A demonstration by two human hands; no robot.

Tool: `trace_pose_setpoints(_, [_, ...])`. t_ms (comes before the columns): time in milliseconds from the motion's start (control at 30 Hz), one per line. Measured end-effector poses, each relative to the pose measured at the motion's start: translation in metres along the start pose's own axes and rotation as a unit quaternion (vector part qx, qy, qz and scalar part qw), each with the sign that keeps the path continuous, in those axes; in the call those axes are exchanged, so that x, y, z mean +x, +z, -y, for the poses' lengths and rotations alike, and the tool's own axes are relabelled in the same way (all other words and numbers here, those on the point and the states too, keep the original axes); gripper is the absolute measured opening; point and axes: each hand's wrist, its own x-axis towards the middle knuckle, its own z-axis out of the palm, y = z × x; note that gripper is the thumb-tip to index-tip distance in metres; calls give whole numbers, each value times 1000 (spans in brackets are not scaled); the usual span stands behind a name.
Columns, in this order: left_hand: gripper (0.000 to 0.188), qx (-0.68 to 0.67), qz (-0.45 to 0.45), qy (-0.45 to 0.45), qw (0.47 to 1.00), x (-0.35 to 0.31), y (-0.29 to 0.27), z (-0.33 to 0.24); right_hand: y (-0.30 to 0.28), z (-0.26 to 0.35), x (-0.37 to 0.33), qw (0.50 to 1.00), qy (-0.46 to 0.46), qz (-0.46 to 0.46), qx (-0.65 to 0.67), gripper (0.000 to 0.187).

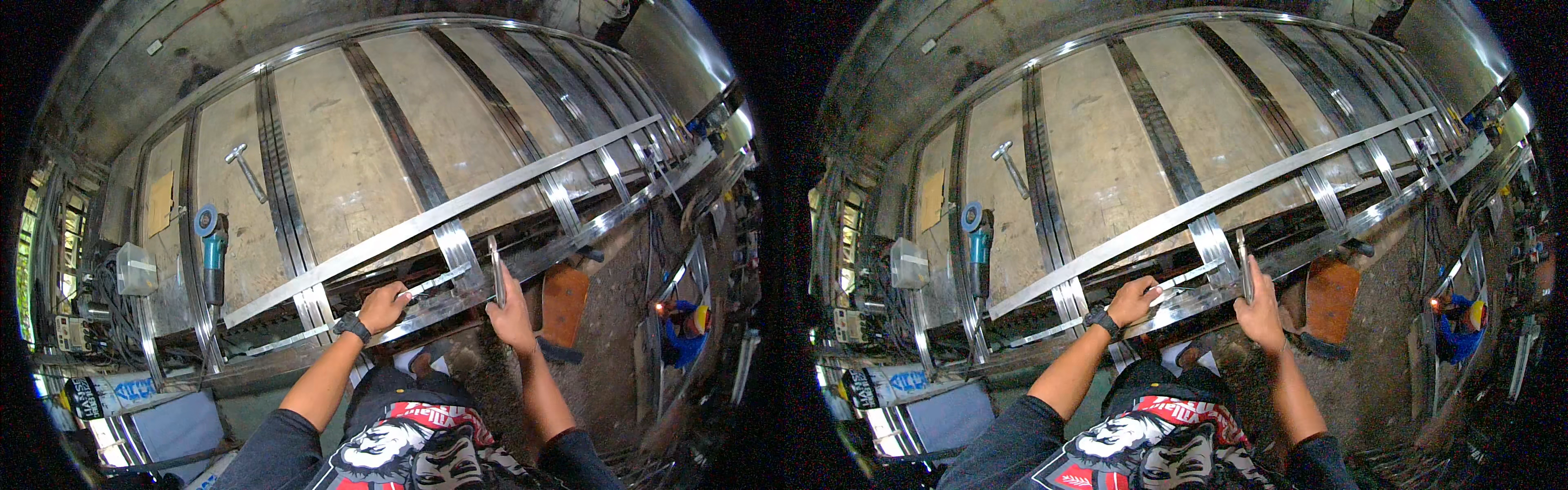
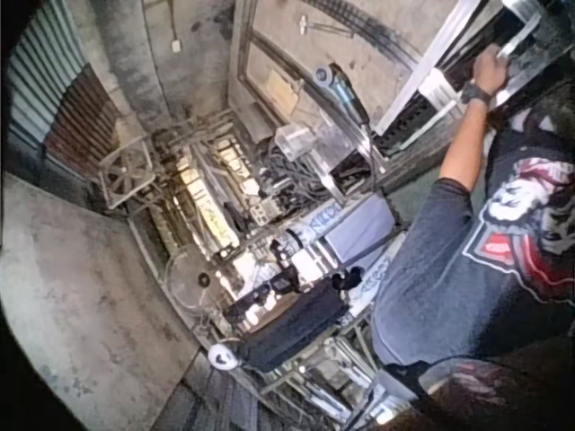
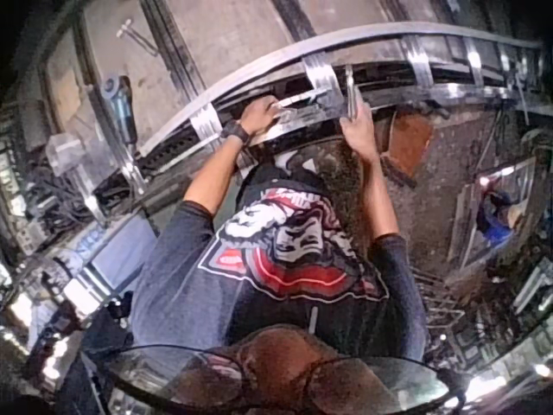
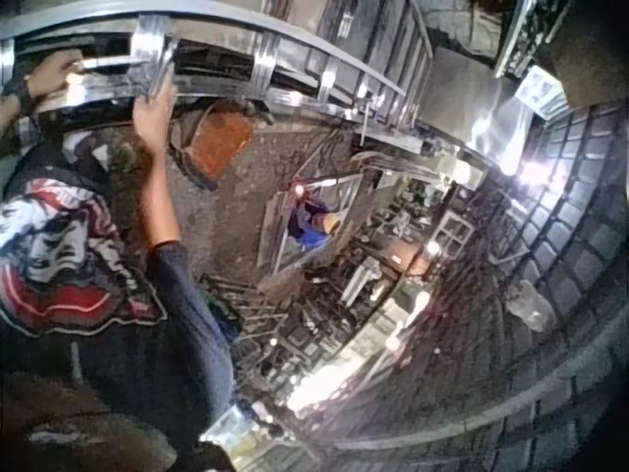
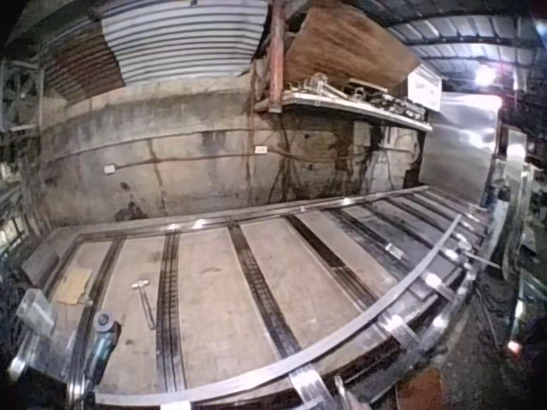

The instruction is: The person uses locking pliers to bend small metal tabs on a metal frame. They repeatedly clamp, bend, and release the tabs, then move to a workbench to continue bending additional tabs.

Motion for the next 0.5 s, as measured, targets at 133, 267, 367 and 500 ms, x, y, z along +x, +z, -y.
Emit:
trace_pose_setpoints(133, [30,-137,44,-29,989,6,-23,7,16,-44,31,995,-45,-85,-4,86])
trace_pose_setpoints(267, [29,-218,64,-51,973,15,-64,-10,22,-54,56,997,-25,-54,-52,86])
trace_pose_setpoints(367, [27,-333,48,-75,939,18,-99,-30,40,-60,68,988,-52,-48,-138,90])
trace_pose_setpoints(500, [27,-363,23,5,932,17,-139,-80,66,-53,77,980,-99,-25,-170,89])
